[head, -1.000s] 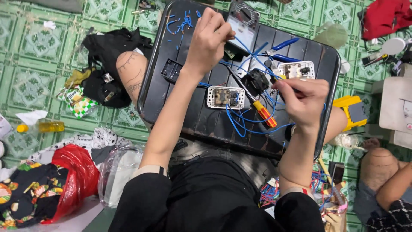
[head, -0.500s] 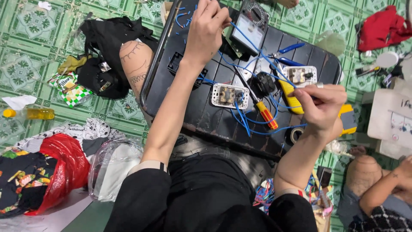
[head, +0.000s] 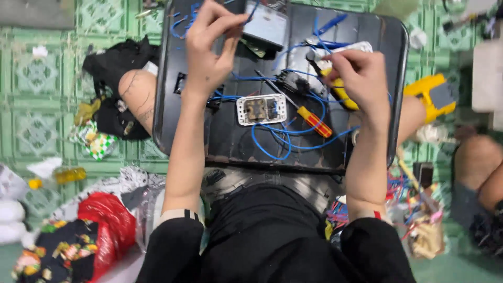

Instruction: The person strips the insulation from blue electrical wires using a yellow wire stripper and connects them to a white electrical socket. They use a screwdriver to tighten the terminal screws and secure the wires in place.

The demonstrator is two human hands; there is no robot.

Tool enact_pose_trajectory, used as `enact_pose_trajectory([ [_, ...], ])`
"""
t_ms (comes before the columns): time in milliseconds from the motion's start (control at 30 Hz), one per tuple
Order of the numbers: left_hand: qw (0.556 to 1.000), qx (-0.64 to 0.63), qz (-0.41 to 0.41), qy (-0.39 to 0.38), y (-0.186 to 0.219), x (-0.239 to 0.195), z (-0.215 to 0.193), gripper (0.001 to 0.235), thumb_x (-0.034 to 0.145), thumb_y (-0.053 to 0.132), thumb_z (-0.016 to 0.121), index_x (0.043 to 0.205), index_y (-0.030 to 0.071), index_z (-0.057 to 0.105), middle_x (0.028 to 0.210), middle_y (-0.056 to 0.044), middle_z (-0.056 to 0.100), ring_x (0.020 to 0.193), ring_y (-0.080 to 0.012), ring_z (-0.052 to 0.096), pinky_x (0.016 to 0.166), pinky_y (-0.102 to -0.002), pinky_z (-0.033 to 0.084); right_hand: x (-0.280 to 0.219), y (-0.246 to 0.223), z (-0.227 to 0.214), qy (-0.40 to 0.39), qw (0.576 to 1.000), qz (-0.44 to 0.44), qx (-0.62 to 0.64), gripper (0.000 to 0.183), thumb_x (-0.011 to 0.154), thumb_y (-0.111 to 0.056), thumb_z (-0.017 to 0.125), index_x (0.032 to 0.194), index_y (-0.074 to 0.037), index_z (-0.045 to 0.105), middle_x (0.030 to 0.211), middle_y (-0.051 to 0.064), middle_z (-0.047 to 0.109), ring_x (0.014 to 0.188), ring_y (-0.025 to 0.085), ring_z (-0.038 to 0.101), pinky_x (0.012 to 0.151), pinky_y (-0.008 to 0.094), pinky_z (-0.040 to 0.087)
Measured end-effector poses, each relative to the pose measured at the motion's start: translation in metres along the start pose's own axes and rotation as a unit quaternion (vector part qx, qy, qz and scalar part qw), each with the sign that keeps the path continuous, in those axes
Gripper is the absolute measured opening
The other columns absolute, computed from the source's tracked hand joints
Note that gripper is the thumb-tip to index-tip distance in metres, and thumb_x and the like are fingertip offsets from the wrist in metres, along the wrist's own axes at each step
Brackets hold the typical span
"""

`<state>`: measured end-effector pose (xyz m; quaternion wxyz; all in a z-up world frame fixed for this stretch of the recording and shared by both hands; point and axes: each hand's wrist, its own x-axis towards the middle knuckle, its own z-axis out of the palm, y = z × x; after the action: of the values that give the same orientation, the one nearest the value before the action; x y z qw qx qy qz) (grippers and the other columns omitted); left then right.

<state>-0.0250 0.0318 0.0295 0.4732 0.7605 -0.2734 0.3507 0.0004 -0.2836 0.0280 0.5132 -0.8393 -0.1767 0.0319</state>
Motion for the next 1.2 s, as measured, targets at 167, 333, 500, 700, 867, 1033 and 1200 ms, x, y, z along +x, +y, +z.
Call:
enact_pose_trajectory([
  [167, 0.995, 0.075, 0.016, -0.057, 0.005, -0.010, 0.019, 0.032, 0.116, 0.001, 0.051, 0.147, 0.009, 0.052, 0.118, -0.014, 0.059, 0.100, -0.0283, 0.062, 0.085, -0.039, 0.053, 0.004, -0.002, 0.001, -0.029, 0.995, -0.037, -0.089, 0.050, 0.110, -0.031, 0.039, 0.091, 0.001, 0.072, 0.093, 0.015, 0.074, 0.089, 0.026, 0.068, 0.078, 0.038, 0.046],
  [333, 0.988, 0.126, 0.074, -0.049, 0.003, -0.020, 0.035, 0.036, 0.108, -0.010, 0.071, 0.137, 0.011, 0.067, 0.096, -0.011, 0.064, 0.081, -0.0292, 0.055, 0.075, -0.042, 0.040, 0.006, 0.021, -0.029, 0.094, 0.979, -0.179, -0.006, 0.090, 0.117, -0.051, 0.012, 0.103, 0.011, 0.078, 0.095, 0.022, 0.070, 0.090, 0.034, 0.068, 0.080, 0.041, 0.048],
  [500, 0.979, 0.147, -0.079, -0.117, 0.002, -0.032, 0.043, 0.084, 0.099, 0.079, 0.033, 0.152, 0.015, 0.027, 0.090, -0.004, 0.041, 0.079, -0.0165, 0.041, 0.071, -0.035, 0.038, 0.005, 0.086, -0.067, 0.249, 0.933, -0.114, -0.233, 0.050, 0.114, -0.008, 0.072, 0.064, -0.010, 0.066, 0.056, -0.001, 0.055, 0.056, 0.007, 0.047, 0.057, 0.033, 0.031],
  [700, 0.994, 0.077, 0.019, -0.073, 0.017, -0.014, 0.052, 0.065, 0.108, 0.063, 0.008, 0.119, 0.007, 0.041, 0.098, -0.017, 0.048, 0.086, -0.0275, 0.047, 0.076, -0.042, 0.037, -0.004, 0.040, -0.055, 0.015, 0.955, -0.080, -0.287, 0.025, 0.102, -0.014, 0.083, 0.079, -0.005, 0.080, 0.075, 0.006, 0.074, 0.066, 0.016, 0.066, 0.059, 0.035, 0.052],
  [867, 0.987, 0.131, 0.045, -0.076, 0.013, -0.017, 0.050, 0.018, 0.096, -0.008, 0.058, 0.110, 0.003, 0.062, 0.092, -0.012, 0.043, 0.084, -0.0287, 0.043, 0.070, -0.040, 0.036, 0.003, 0.044, -0.020, -0.071, 0.879, 0.113, -0.458, 0.025, 0.077, -0.045, 0.093, 0.078, -0.025, 0.078, 0.086, -0.002, 0.074, 0.079, 0.026, 0.069, 0.066, 0.044, 0.053],
  [1033, 0.995, 0.065, 0.040, -0.072, 0.007, -0.033, 0.051, 0.047, 0.106, -0.013, 0.069, 0.147, 0.008, 0.057, 0.102, -0.012, 0.056, 0.090, -0.0265, 0.057, 0.077, -0.037, 0.052, 0.005, 0.064, 0.001, -0.058, 0.833, 0.139, -0.533, 0.044, 0.066, -0.062, 0.095, 0.081, -0.027, 0.074, 0.073, -0.001, 0.071, 0.075, 0.028, 0.070, 0.057, 0.041, 0.049],
  [1200, 0.995, 0.042, 0.088, -0.019, 0.021, -0.027, 0.057, 0.059, 0.096, -0.028, 0.054, 0.143, 0.007, 0.058, 0.113, -0.017, 0.071, 0.097, -0.0298, 0.071, 0.085, -0.037, 0.066, -0.004, 0.011, -0.023, 0.031, 0.935, 0.055, -0.348, 0.042, 0.083, -0.028, 0.087, 0.119, -0.017, 0.070, 0.090, 0.001, 0.076, 0.083, 0.031, 0.070, 0.061, 0.051, 0.045],
])
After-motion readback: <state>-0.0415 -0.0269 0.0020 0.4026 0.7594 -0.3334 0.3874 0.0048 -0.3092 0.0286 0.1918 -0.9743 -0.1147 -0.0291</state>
